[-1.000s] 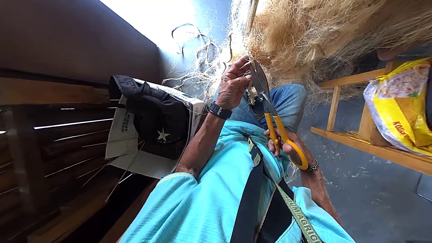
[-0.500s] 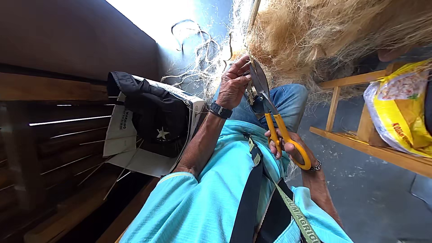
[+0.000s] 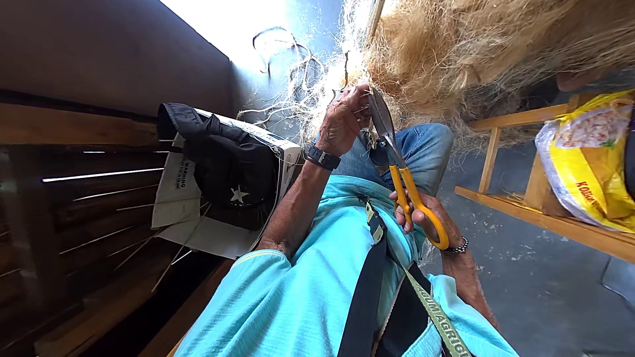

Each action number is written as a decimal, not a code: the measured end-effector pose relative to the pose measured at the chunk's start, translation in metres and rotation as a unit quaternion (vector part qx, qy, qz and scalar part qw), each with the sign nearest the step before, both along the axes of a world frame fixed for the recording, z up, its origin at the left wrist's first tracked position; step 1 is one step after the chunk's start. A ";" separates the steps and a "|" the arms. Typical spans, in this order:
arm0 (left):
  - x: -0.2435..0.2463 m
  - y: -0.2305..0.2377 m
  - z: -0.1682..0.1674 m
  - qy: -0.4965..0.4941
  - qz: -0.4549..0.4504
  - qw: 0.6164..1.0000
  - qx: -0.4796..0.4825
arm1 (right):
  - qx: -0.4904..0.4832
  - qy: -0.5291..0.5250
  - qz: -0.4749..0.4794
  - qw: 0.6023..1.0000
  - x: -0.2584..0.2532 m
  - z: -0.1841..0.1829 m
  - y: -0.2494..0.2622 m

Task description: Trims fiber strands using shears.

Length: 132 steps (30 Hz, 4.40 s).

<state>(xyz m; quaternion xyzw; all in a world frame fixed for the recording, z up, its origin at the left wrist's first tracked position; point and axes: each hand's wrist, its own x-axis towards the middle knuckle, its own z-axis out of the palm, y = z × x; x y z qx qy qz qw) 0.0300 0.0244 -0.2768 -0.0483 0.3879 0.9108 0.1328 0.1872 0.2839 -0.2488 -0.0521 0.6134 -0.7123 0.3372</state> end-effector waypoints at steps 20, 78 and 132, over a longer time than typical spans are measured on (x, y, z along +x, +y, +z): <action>-0.025 -0.017 0.001 -0.018 -0.121 0.992 0.021 | 0.024 0.016 0.009 1.000 0.006 0.003 0.001; -0.007 -0.003 -0.023 -0.022 -0.048 0.983 0.175 | -0.028 -0.075 -0.033 0.996 0.018 0.000 0.003; -0.009 0.004 -0.011 0.030 -0.076 0.980 0.183 | -0.058 -0.028 0.030 0.997 0.010 -0.002 0.018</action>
